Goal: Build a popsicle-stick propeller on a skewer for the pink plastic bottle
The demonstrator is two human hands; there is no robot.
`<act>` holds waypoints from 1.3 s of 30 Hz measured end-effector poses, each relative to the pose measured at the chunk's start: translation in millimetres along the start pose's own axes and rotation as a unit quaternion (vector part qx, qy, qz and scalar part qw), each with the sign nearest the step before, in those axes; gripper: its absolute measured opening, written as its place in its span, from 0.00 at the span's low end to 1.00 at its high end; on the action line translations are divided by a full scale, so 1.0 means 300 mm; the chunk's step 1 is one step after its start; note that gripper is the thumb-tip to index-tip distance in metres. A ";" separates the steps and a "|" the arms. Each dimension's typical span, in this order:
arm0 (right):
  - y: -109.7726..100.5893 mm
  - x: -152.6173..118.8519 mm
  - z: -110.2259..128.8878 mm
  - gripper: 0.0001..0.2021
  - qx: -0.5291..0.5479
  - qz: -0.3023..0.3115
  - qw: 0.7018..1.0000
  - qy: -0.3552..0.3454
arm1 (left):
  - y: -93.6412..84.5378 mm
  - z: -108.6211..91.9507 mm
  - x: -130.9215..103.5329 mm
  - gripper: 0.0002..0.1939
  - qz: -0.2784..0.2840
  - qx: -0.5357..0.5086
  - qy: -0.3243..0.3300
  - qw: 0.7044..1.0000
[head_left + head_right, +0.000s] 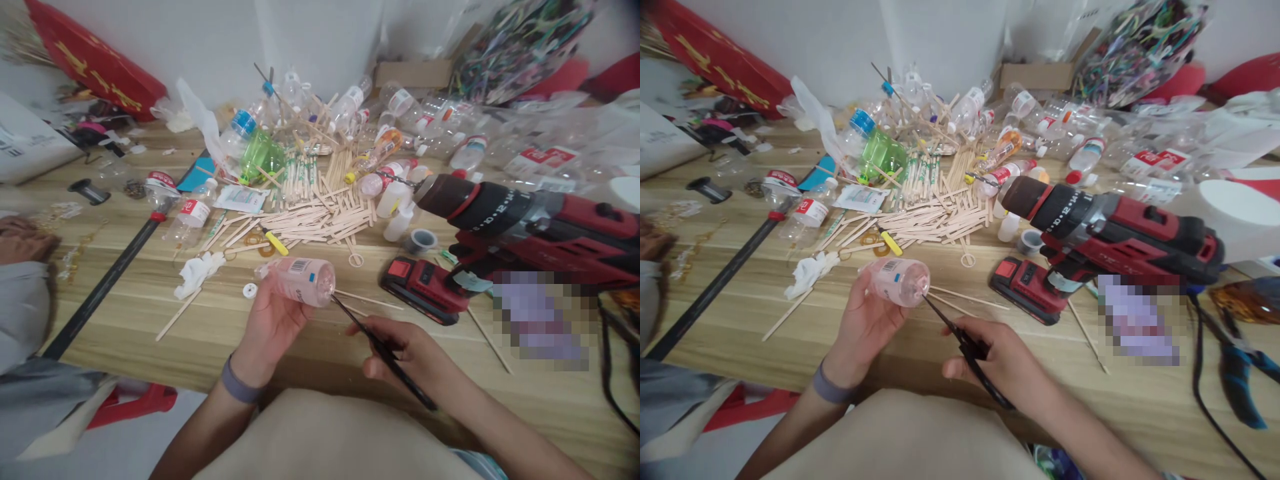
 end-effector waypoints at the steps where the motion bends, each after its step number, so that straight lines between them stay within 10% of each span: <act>1: -0.033 0.003 0.018 0.26 -0.085 -0.030 0.996 -0.011 | 0.000 -0.005 -0.003 0.10 0.001 -0.001 0.010 1.000; 7: -0.116 -0.013 0.155 0.28 -0.359 -0.134 0.916 -0.117 | -0.004 -0.025 -0.011 0.09 -0.005 0.002 0.054 0.999; 26: -0.062 -0.001 0.181 0.31 -0.542 -0.134 0.818 -0.134 | -0.031 -0.029 -0.027 0.08 -0.022 -0.026 0.097 0.995; 33: -0.046 -0.016 0.244 0.26 -0.643 -0.163 0.722 -0.196 | -0.028 -0.005 -0.020 0.13 -0.005 -0.022 0.073 0.997; 35: -0.055 -0.015 0.246 0.26 -0.616 -0.169 0.742 -0.205 | -0.012 0.002 -0.013 0.12 0.009 -0.011 0.064 0.998; 39: -0.072 0.024 0.175 0.28 -0.374 -0.119 0.905 -0.163 | 0.013 0.028 0.004 0.11 0.015 0.006 0.028 0.999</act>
Point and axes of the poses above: each hand's wrist, its own x-axis towards the middle knuckle, its own y-axis out of the palm, z = x × y, the point moved 10 cm from there along x, towards the middle knuckle, and after that the axes turned 14 degrees about -y, right-handed, at the moved point
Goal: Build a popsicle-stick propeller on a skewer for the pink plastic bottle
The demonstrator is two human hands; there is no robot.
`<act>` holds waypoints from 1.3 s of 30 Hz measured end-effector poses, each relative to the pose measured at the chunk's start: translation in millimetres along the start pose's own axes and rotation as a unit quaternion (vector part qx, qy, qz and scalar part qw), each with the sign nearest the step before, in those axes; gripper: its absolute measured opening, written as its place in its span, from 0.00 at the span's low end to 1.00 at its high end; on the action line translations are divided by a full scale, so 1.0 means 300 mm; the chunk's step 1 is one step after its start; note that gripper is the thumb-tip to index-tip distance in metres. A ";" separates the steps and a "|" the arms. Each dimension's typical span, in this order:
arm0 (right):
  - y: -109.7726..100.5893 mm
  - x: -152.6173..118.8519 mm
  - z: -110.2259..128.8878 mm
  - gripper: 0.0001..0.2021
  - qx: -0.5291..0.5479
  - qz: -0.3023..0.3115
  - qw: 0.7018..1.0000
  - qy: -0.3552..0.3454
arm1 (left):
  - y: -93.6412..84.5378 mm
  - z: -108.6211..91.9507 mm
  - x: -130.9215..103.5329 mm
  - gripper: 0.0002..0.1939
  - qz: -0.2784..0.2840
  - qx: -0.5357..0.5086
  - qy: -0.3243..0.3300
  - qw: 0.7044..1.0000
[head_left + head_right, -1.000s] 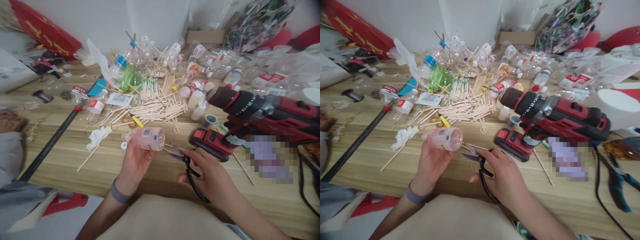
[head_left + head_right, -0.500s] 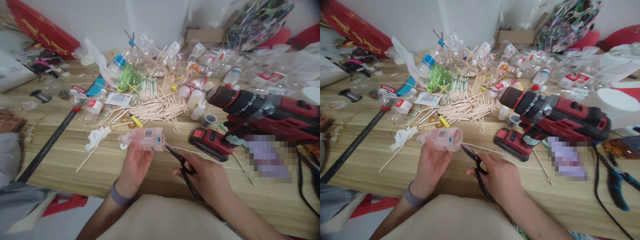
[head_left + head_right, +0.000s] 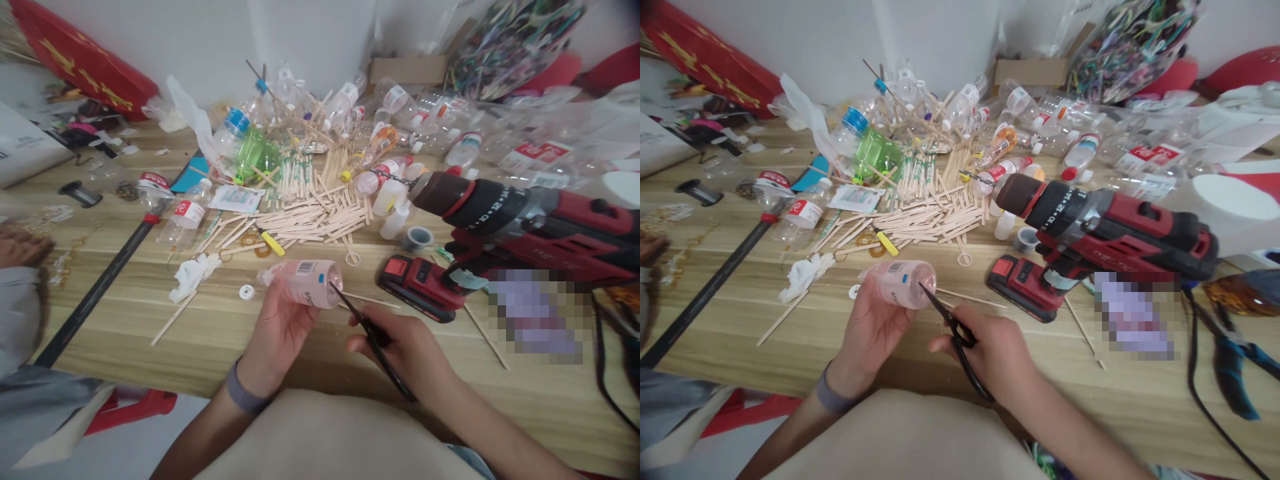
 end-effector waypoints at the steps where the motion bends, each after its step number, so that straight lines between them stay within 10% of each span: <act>1: 0.017 0.000 -0.013 0.29 0.068 0.015 0.997 0.023 | 0.000 0.007 0.004 0.11 -0.006 0.001 -0.011 1.000; 16: -0.110 0.005 0.107 0.26 -0.309 0.013 0.939 -0.149 | -0.032 -0.013 0.002 0.15 -0.095 0.009 -0.019 0.995; 39: -0.105 0.035 0.105 0.22 -0.312 0.074 0.927 -0.195 | -0.022 0.009 0.002 0.16 -0.091 -0.001 -0.059 0.994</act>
Point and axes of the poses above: each hand's wrist, its own x-axis towards the middle knuckle, its own y-axis out of the palm, z = x × y, the point moved 10 cm from there along x, towards the middle knuckle, and after that the axes turned 14 degrees about -y, right-handed, at the moved point
